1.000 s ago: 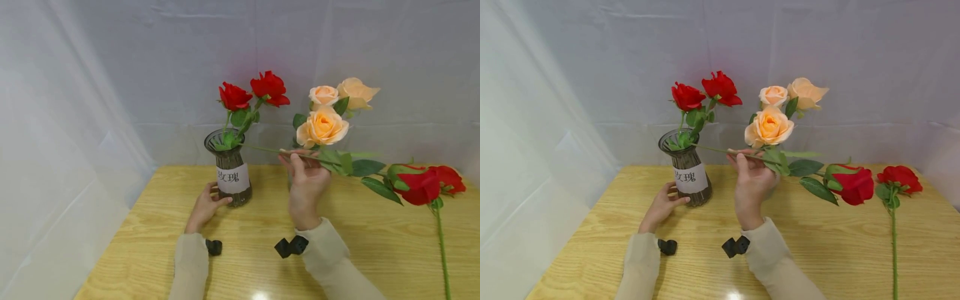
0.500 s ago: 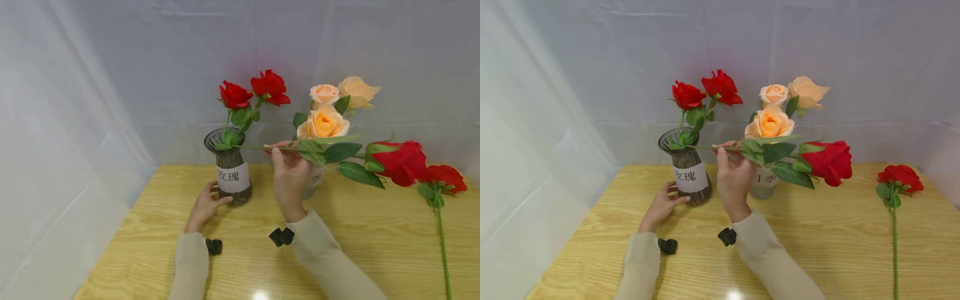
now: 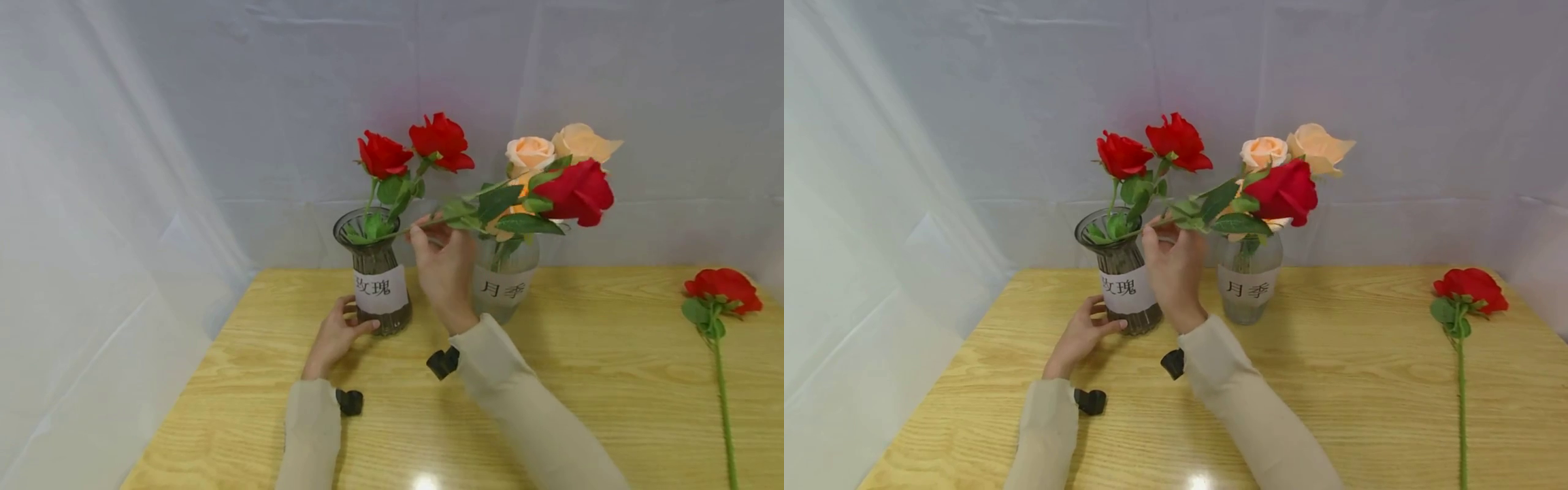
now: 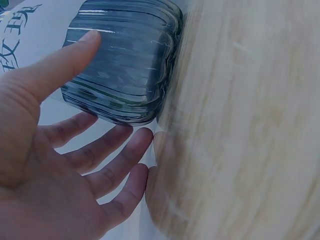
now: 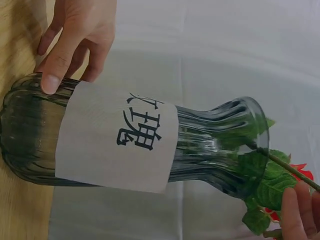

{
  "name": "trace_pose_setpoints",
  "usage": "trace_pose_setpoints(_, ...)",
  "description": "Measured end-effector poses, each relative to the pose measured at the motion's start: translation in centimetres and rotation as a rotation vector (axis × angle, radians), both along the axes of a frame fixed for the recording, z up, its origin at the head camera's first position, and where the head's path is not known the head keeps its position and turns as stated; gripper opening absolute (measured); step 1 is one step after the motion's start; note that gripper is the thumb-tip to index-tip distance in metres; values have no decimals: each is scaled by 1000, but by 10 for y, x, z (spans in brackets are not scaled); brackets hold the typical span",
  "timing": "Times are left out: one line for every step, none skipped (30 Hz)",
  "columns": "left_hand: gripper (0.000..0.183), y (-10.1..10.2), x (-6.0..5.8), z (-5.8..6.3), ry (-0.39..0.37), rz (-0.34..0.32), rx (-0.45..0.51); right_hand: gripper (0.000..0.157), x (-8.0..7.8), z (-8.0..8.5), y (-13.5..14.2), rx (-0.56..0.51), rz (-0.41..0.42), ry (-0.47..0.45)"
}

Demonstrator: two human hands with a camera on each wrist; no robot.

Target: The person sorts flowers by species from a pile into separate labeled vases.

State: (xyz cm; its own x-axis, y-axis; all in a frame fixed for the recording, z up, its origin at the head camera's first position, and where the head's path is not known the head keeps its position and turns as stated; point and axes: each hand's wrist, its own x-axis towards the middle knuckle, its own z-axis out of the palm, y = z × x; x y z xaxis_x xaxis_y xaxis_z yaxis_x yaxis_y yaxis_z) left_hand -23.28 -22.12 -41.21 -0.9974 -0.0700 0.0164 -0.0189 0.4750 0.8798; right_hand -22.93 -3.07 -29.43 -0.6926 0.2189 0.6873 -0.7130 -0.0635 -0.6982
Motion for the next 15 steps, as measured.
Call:
trace_pose_setpoints(75, 0, 0, 0, -1, 1, -1, 8, -2, 0, -1, 22, -14, -11)
trace_pose_setpoints(75, 0, 0, -1, -3, 2, -2, 8, -3, 0, -2, 46, -32, -22)
trace_pose_setpoints(75, 0, 0, -1, -4, 3, -1, 7, -5, 1, -3, 73, -52, -32)
trace_pose_setpoints(74, 1, 0, -1, -5, 4, -1, 7, -6, 2, -3, 100, -66, -42)
trace_pose_setpoints(74, 1, 0, -1, -5, 5, 0, 7, -8, 3, -4, 125, -75, -46)
trace_pose_setpoints(74, 1, 0, -1, -6, 7, 3, 8, -9, 4, -4, 151, -82, -49)
trace_pose_setpoints(74, 1, 0, -1, -7, 9, 6, 9, -11, 5, -4, 176, -85, -49)
trace_pose_setpoints(73, 1, 1, -1, -5, 11, 7, 9, -13, 6, -3, 196, -85, -47)
trace_pose_setpoints(73, 1, 1, -1, -5, 12, 7, 10, -15, 7, -3, 209, -83, -47)
trace_pose_setpoints(73, 1, 1, -1, -4, 12, 7, 10, -16, 8, -4, 216, -75, -48)
trace_pose_setpoints(73, 1, 1, 0, -3, 12, 7, 11, -18, 9, -4, 219, -66, -50)
trace_pose_setpoints(73, 1, 1, 0, -3, 12, 5, 12, -19, 10, -4, 219, -59, -54)
trace_pose_setpoints(73, 1, 1, 0, -3, 12, 5, 12, -20, 11, -4, 223, -59, -57)
trace_pose_setpoints(73, 1, 2, 0, -4, 13, 5, 12, -21, 12, -5, 222, -52, -61)
trace_pose_setpoints(73, 1, 2, 1, -5, 13, 5, 12, -22, 14, -6, 226, -48, -65)
